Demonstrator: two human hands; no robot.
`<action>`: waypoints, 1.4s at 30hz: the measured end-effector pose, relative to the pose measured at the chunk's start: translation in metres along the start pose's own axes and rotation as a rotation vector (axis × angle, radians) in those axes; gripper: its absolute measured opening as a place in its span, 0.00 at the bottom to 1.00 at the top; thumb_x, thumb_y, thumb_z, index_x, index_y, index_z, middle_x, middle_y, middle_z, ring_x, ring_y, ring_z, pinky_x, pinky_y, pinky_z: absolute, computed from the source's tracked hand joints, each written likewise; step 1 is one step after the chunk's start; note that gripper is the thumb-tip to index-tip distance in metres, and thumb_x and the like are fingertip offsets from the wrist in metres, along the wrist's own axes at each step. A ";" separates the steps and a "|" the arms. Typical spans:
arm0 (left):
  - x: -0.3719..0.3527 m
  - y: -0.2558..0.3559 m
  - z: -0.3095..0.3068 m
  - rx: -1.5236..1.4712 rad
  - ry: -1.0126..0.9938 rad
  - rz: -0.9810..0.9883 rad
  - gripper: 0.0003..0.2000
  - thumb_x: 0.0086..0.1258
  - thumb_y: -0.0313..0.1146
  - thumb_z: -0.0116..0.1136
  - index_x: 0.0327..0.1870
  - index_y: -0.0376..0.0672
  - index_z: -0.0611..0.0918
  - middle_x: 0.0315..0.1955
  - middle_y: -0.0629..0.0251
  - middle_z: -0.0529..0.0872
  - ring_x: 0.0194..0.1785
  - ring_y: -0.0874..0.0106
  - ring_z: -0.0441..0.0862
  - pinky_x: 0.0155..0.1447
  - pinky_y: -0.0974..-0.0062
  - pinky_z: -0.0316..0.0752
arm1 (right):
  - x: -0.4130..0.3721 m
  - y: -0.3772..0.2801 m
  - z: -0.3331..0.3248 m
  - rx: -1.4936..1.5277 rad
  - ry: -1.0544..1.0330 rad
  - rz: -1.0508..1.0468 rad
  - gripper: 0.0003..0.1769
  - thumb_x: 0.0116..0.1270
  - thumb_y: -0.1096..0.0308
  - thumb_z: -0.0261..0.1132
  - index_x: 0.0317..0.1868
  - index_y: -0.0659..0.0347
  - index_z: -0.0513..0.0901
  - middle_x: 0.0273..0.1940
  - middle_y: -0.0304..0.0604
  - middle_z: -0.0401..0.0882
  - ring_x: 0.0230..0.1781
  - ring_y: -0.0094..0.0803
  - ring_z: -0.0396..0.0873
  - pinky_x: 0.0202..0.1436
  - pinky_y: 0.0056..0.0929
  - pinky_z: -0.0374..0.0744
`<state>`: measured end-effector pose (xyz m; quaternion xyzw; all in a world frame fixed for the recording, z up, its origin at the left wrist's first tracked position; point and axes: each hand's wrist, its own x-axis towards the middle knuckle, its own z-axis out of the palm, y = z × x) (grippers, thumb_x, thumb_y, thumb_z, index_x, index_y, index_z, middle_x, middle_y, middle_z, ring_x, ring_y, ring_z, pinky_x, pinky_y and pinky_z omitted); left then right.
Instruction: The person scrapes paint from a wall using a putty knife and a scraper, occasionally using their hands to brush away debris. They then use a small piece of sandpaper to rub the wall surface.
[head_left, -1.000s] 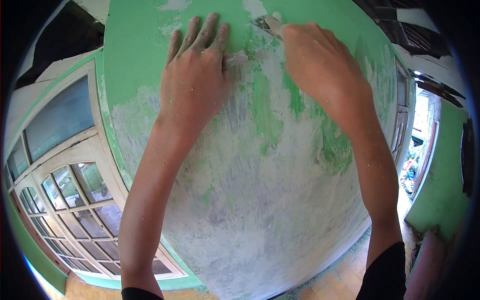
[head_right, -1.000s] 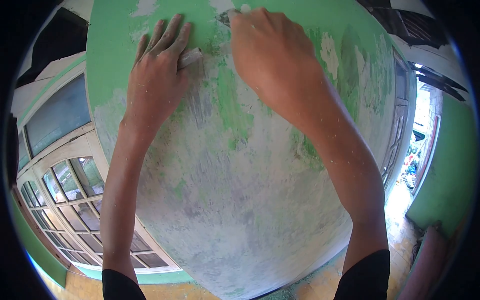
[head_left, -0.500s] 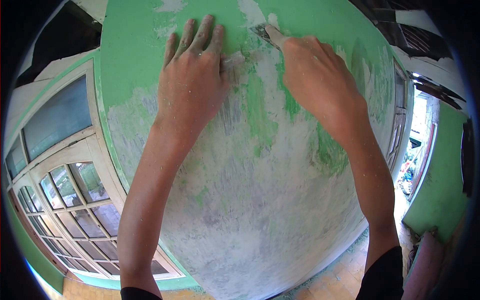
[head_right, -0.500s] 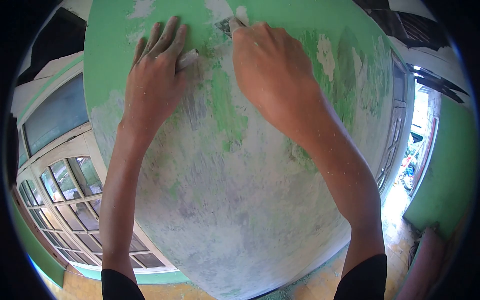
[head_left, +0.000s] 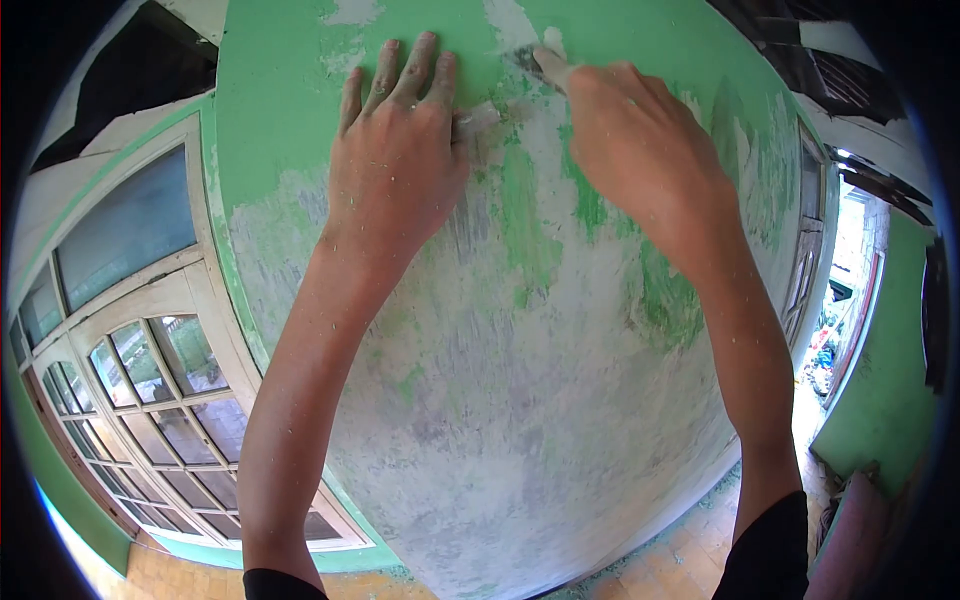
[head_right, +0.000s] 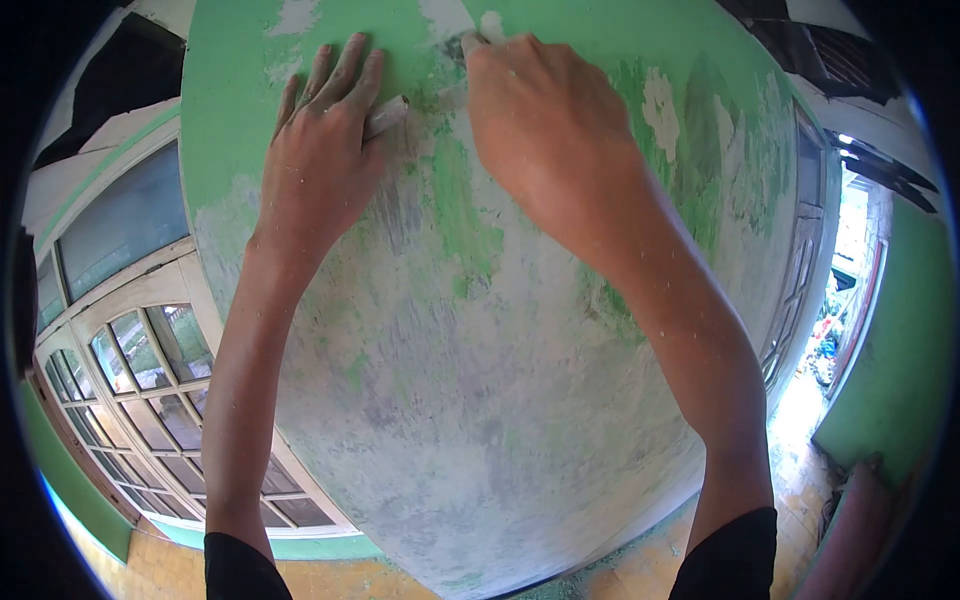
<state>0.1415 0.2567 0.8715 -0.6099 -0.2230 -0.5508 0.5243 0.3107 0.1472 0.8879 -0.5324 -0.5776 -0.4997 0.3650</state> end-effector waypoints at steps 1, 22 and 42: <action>0.002 0.001 0.001 0.004 -0.004 0.004 0.24 0.71 0.29 0.59 0.68 0.33 0.79 0.74 0.53 0.75 0.78 0.52 0.70 0.82 0.50 0.63 | 0.006 0.004 0.000 -0.001 0.006 0.001 0.23 0.69 0.79 0.53 0.61 0.66 0.84 0.55 0.65 0.83 0.57 0.62 0.82 0.62 0.54 0.80; 0.004 0.001 0.001 0.032 -0.026 0.008 0.23 0.74 0.30 0.58 0.70 0.34 0.79 0.74 0.54 0.75 0.78 0.55 0.70 0.81 0.48 0.62 | 0.032 -0.002 -0.002 -0.064 -0.066 0.055 0.33 0.64 0.84 0.53 0.70 0.59 0.80 0.52 0.66 0.84 0.54 0.63 0.84 0.60 0.53 0.82; -0.243 0.123 -0.138 -0.554 -0.734 -0.417 0.31 0.72 0.28 0.60 0.78 0.45 0.73 0.80 0.44 0.65 0.83 0.40 0.58 0.82 0.34 0.44 | -0.418 0.008 0.089 0.717 -0.600 0.430 0.43 0.65 0.80 0.63 0.82 0.54 0.65 0.28 0.62 0.79 0.25 0.54 0.79 0.34 0.41 0.79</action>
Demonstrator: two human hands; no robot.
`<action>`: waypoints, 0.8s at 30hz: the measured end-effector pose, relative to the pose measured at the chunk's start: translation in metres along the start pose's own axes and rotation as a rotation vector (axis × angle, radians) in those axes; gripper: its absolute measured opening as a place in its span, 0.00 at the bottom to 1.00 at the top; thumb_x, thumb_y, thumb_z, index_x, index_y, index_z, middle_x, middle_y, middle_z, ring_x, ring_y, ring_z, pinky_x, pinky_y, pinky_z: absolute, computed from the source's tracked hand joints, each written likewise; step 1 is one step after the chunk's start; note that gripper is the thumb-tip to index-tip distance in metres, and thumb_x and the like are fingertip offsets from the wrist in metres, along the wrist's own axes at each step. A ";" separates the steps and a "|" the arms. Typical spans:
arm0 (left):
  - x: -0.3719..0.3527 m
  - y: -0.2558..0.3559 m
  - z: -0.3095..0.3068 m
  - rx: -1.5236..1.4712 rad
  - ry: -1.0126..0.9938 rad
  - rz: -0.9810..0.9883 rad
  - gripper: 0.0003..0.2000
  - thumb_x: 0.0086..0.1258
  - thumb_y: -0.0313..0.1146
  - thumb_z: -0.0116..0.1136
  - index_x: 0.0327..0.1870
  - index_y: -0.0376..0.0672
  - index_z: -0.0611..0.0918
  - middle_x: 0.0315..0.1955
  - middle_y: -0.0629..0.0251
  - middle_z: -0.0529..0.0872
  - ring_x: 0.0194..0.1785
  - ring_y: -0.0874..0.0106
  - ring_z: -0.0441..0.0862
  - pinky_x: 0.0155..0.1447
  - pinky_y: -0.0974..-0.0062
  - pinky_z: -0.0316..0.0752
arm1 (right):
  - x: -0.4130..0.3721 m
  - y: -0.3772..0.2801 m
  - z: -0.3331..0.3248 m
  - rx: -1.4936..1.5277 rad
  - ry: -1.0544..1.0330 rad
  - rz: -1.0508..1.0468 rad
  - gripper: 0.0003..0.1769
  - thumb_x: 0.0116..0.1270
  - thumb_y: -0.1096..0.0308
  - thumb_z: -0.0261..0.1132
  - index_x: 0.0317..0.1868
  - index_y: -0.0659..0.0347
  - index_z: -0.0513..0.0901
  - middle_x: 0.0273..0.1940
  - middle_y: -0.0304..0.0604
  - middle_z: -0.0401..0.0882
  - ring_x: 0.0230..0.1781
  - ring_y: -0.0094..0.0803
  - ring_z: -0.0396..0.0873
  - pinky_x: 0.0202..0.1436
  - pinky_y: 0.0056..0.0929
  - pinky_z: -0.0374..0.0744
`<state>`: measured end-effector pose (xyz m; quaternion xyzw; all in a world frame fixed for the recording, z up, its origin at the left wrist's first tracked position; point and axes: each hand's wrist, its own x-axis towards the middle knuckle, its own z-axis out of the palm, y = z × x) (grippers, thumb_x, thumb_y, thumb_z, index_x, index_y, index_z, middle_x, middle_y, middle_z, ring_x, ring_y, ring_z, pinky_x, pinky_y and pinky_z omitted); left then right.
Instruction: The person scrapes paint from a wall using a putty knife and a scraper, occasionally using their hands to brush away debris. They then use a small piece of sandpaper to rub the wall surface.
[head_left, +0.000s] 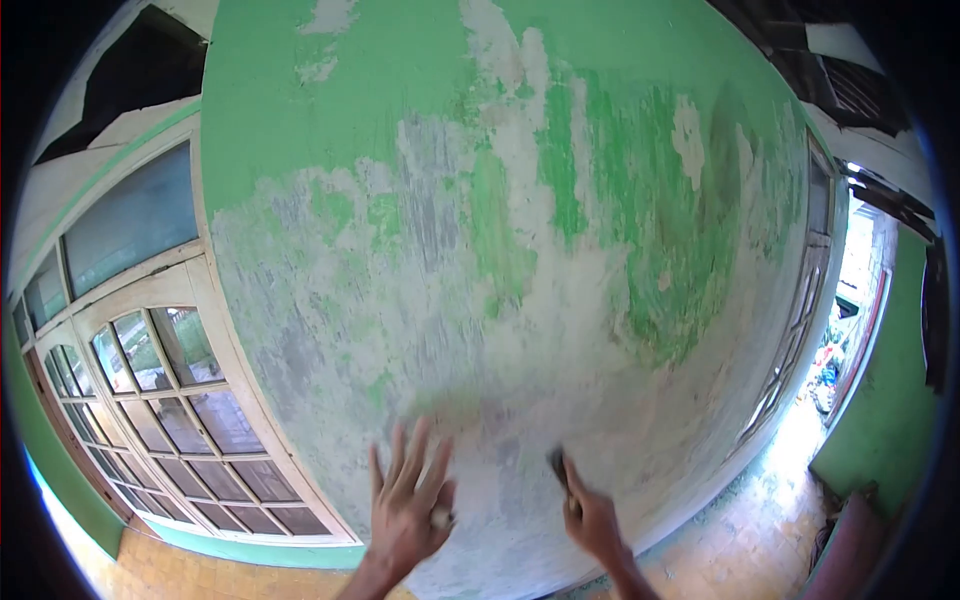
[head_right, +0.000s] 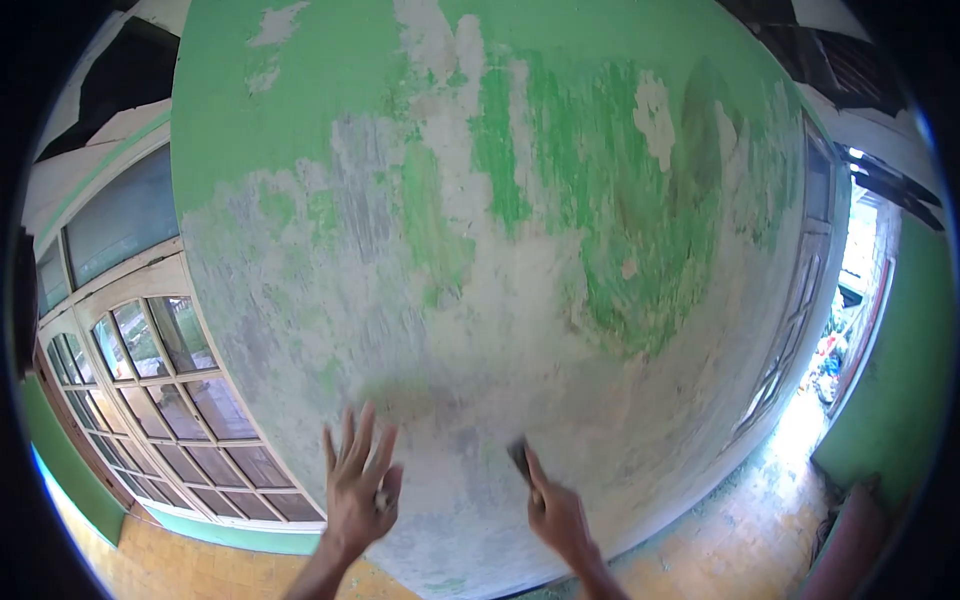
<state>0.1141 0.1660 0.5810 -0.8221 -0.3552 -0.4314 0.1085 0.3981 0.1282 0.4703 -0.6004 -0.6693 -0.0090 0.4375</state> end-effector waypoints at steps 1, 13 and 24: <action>-0.031 -0.005 0.009 -0.020 0.035 -0.141 0.29 0.72 0.27 0.59 0.76 0.44 0.75 0.79 0.44 0.65 0.83 0.39 0.57 0.82 0.34 0.42 | -0.022 0.009 0.005 0.054 -0.054 0.070 0.41 0.66 0.79 0.64 0.81 0.57 0.66 0.29 0.63 0.79 0.25 0.53 0.80 0.35 0.41 0.79; -0.082 0.000 0.033 0.059 0.036 -0.676 0.30 0.76 0.26 0.54 0.80 0.46 0.69 0.85 0.45 0.50 0.86 0.38 0.42 0.84 0.40 0.43 | 0.240 -0.232 -0.205 -0.379 0.318 -0.353 0.37 0.69 0.82 0.59 0.78 0.48 0.72 0.40 0.61 0.86 0.24 0.40 0.74 0.37 0.37 0.77; -0.100 -0.018 0.036 -0.047 -0.012 -0.537 0.29 0.82 0.32 0.55 0.83 0.55 0.66 0.86 0.49 0.39 0.85 0.35 0.34 0.83 0.36 0.43 | 0.281 -0.243 -0.228 -0.511 0.444 -0.444 0.36 0.66 0.80 0.58 0.75 0.48 0.76 0.53 0.60 0.85 0.43 0.46 0.85 0.56 0.38 0.79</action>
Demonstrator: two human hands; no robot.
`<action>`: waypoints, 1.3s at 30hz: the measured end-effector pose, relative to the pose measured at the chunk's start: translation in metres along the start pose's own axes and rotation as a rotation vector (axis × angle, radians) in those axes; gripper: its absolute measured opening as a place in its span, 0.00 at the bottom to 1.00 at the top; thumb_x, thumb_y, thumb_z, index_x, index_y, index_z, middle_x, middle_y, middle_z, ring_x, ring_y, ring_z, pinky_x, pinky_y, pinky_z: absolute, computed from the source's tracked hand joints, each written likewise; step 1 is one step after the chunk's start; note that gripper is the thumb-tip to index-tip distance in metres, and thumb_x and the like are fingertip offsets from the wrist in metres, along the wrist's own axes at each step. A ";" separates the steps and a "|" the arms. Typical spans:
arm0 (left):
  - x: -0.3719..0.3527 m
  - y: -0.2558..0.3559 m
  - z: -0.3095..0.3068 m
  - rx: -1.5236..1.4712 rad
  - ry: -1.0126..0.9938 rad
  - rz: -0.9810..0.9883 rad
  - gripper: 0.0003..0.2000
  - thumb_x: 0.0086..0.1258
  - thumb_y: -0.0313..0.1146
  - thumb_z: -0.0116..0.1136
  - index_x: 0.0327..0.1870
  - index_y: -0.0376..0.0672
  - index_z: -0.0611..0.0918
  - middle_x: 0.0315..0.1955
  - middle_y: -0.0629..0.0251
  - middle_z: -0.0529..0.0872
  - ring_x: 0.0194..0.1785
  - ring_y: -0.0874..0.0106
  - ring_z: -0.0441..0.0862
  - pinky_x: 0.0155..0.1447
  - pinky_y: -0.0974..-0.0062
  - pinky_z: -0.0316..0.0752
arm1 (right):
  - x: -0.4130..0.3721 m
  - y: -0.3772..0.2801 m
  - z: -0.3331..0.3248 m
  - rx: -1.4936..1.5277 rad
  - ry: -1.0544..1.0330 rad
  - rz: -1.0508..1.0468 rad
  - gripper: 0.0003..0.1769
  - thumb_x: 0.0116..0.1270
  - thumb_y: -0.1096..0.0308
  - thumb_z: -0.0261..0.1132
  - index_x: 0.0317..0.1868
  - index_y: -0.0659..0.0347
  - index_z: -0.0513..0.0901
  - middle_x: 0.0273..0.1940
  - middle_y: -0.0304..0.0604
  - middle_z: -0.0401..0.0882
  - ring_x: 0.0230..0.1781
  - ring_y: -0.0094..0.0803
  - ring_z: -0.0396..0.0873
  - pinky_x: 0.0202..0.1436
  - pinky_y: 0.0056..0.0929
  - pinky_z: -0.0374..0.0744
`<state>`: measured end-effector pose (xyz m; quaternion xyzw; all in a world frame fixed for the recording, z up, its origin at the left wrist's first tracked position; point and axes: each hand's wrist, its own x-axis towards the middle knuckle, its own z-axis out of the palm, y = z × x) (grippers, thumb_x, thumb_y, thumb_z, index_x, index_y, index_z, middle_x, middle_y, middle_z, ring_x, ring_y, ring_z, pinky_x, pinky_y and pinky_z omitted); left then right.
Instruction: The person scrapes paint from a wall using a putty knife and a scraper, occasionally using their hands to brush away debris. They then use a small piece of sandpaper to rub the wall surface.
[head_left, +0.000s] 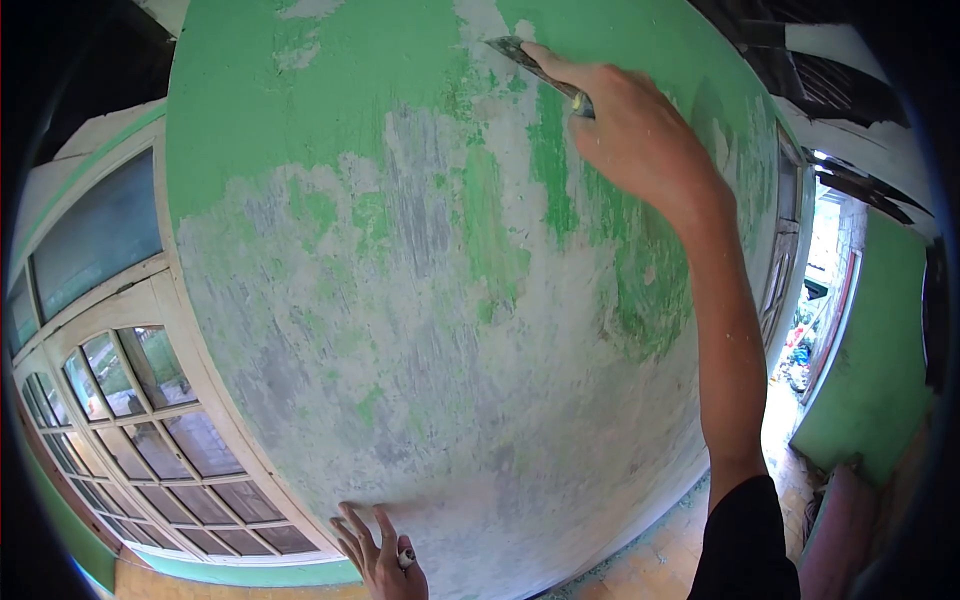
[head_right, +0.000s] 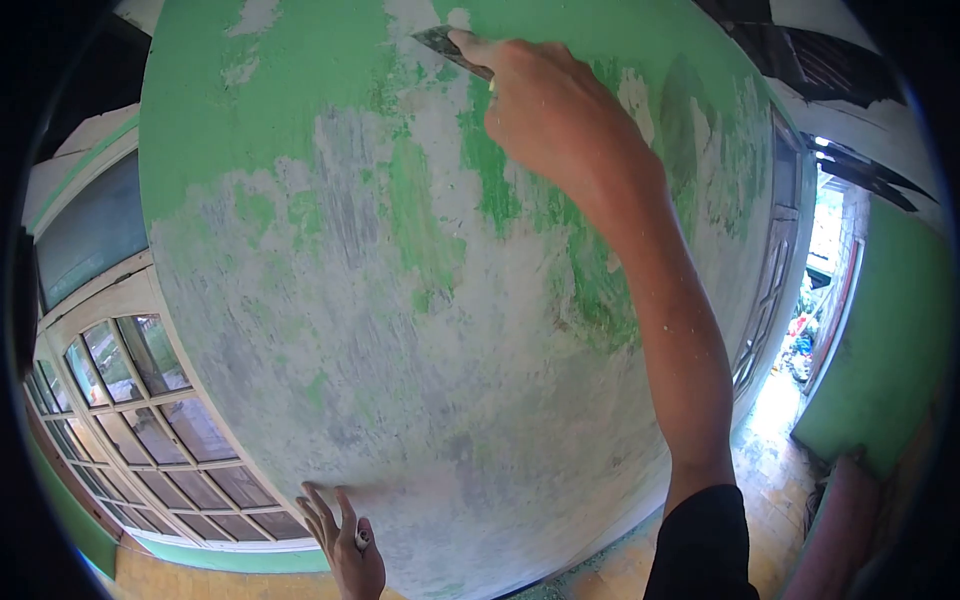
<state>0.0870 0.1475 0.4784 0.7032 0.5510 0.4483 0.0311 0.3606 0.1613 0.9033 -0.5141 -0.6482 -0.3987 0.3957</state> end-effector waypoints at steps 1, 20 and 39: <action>0.000 0.000 0.001 0.018 0.021 0.007 0.29 0.81 0.31 0.55 0.82 0.55 0.67 0.86 0.48 0.41 0.85 0.34 0.37 0.82 0.36 0.45 | 0.004 -0.001 -0.001 -0.006 -0.021 0.030 0.36 0.66 0.79 0.58 0.75 0.48 0.77 0.56 0.59 0.84 0.48 0.48 0.85 0.59 0.39 0.79; 0.164 0.112 -0.108 0.284 0.341 0.565 0.28 0.77 0.23 0.51 0.79 0.47 0.72 0.81 0.55 0.64 0.84 0.43 0.54 0.84 0.35 0.44 | 0.026 -0.010 -0.029 -0.189 -0.183 0.005 0.37 0.65 0.80 0.57 0.75 0.50 0.75 0.54 0.62 0.86 0.40 0.47 0.85 0.53 0.40 0.80; 0.281 0.176 -0.138 0.389 0.724 0.891 0.24 0.73 0.26 0.58 0.71 0.45 0.80 0.76 0.61 0.74 0.80 0.57 0.67 0.84 0.49 0.59 | 0.008 0.022 -0.003 -0.143 0.013 -0.126 0.37 0.64 0.82 0.57 0.74 0.50 0.77 0.59 0.60 0.84 0.52 0.54 0.86 0.62 0.39 0.79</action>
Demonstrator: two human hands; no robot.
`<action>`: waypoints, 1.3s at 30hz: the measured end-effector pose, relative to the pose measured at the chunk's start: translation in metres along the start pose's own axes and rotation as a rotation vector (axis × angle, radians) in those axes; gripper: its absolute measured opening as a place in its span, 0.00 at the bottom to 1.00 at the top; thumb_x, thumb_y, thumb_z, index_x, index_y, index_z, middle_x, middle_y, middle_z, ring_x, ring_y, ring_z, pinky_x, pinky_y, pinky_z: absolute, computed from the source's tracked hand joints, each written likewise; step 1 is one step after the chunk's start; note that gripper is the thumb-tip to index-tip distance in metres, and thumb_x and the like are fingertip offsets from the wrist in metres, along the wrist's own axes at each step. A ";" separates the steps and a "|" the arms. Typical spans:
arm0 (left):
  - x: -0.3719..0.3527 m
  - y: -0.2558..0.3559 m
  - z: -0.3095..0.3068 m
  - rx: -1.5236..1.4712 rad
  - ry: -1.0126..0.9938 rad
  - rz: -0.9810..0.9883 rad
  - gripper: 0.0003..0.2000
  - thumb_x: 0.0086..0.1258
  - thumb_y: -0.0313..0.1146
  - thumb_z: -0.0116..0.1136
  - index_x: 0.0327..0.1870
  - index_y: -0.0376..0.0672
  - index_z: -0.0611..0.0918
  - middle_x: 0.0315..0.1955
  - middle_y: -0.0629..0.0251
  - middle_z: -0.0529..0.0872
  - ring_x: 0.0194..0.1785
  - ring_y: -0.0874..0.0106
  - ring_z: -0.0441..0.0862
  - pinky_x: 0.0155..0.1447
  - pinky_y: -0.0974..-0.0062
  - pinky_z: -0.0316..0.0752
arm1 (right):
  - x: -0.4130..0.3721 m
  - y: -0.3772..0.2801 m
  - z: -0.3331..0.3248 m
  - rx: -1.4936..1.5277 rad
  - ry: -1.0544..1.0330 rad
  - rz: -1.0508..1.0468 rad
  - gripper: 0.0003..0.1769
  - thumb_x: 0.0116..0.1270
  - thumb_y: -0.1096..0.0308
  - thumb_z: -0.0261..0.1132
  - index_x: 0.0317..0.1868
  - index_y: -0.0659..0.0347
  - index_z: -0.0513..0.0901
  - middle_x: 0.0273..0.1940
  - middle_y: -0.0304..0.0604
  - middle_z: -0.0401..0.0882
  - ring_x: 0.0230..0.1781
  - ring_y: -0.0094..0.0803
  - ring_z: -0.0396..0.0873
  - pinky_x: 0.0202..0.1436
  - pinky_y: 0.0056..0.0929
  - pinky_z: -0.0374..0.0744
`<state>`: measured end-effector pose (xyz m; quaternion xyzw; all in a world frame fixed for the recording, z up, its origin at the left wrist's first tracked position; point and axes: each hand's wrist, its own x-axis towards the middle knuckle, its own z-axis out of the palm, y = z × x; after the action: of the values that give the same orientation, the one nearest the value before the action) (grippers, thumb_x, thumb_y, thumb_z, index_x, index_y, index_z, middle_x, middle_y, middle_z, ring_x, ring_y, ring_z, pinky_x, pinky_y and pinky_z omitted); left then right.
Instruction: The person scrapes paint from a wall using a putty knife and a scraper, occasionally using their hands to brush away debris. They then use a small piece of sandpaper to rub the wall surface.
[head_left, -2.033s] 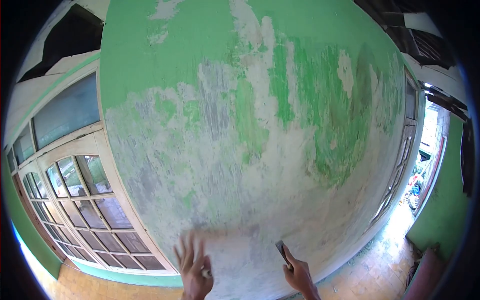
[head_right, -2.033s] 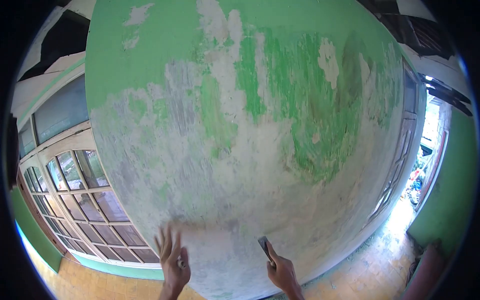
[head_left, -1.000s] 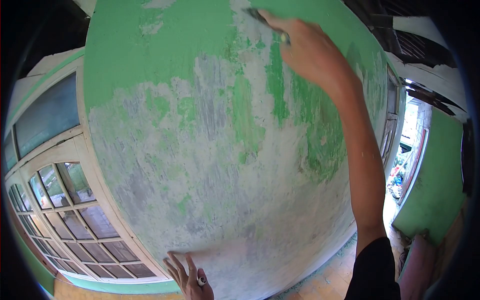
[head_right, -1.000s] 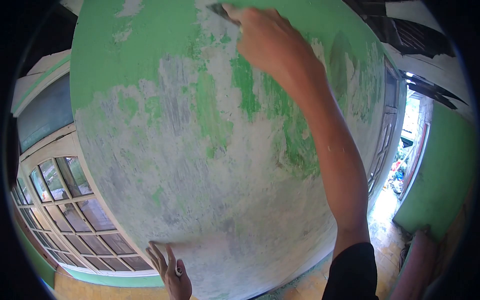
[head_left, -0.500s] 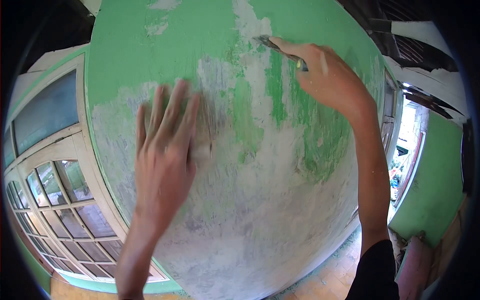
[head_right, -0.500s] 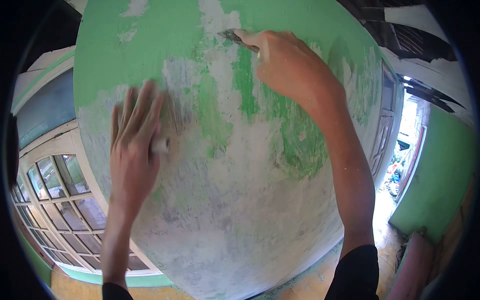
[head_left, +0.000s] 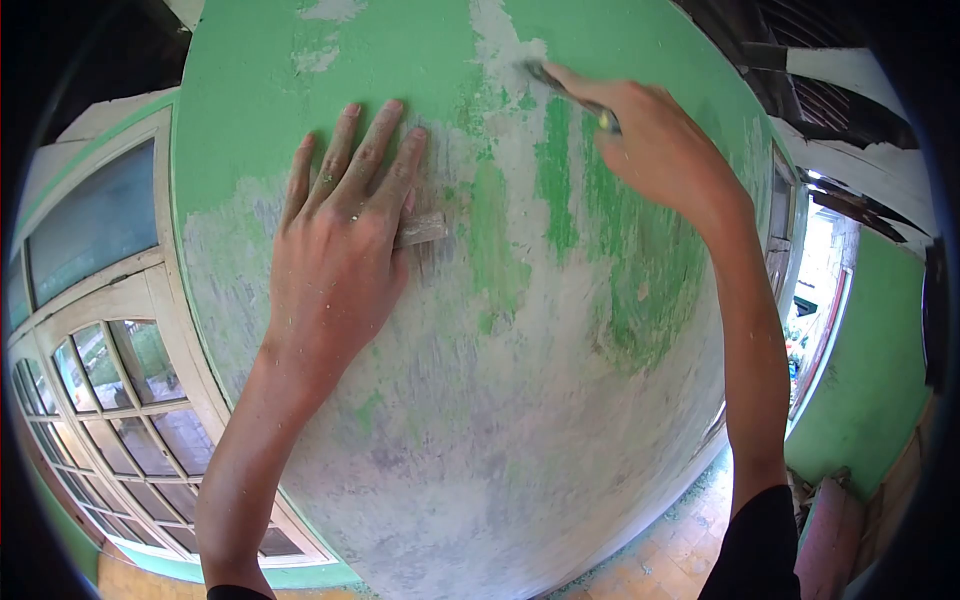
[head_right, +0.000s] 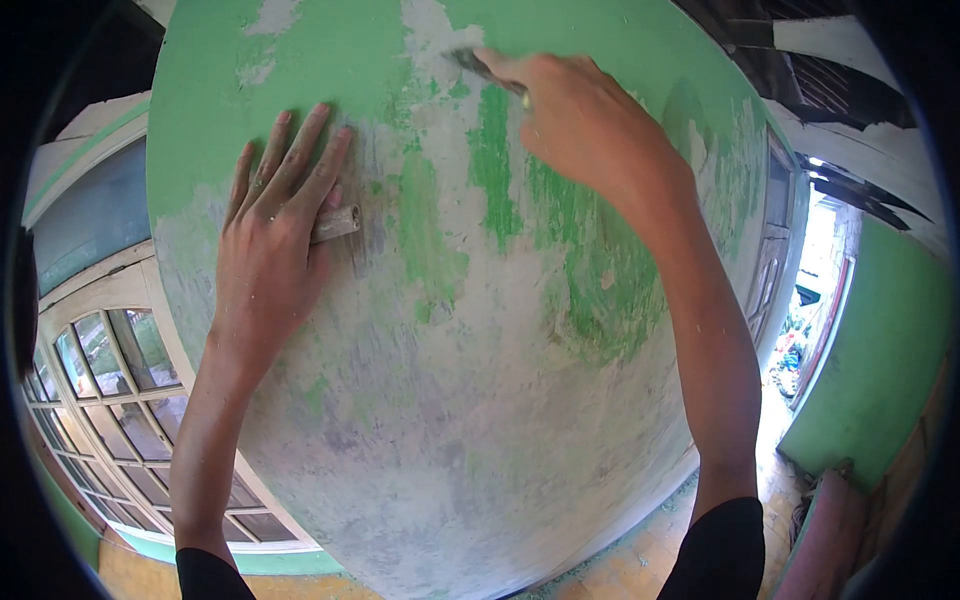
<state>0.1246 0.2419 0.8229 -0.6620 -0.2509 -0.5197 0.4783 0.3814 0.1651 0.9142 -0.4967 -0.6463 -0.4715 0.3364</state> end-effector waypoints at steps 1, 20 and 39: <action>-0.001 -0.001 -0.001 -0.001 0.004 -0.001 0.24 0.73 0.26 0.58 0.71 0.45 0.80 0.76 0.61 0.74 0.80 0.57 0.67 0.84 0.49 0.59 | -0.007 -0.001 0.002 -0.022 0.083 -0.052 0.37 0.63 0.82 0.57 0.74 0.50 0.77 0.58 0.60 0.85 0.51 0.54 0.86 0.61 0.40 0.79; -0.002 -0.005 -0.003 -0.058 0.003 0.009 0.24 0.72 0.25 0.59 0.70 0.43 0.80 0.76 0.60 0.73 0.81 0.55 0.66 0.84 0.48 0.58 | 0.022 -0.002 -0.005 -0.047 0.019 -0.097 0.42 0.60 0.82 0.57 0.76 0.44 0.76 0.56 0.62 0.85 0.49 0.49 0.88 0.57 0.35 0.80; -0.001 -0.010 -0.005 -0.082 -0.013 0.023 0.24 0.72 0.25 0.59 0.70 0.43 0.80 0.76 0.60 0.74 0.81 0.57 0.66 0.84 0.50 0.57 | 0.047 0.005 -0.007 -0.006 0.020 -0.076 0.39 0.60 0.80 0.57 0.74 0.46 0.78 0.38 0.64 0.84 0.31 0.49 0.82 0.43 0.43 0.80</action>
<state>0.1136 0.2420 0.8257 -0.6873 -0.2250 -0.5197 0.4549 0.3724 0.1739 0.9608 -0.4683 -0.6599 -0.4907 0.3232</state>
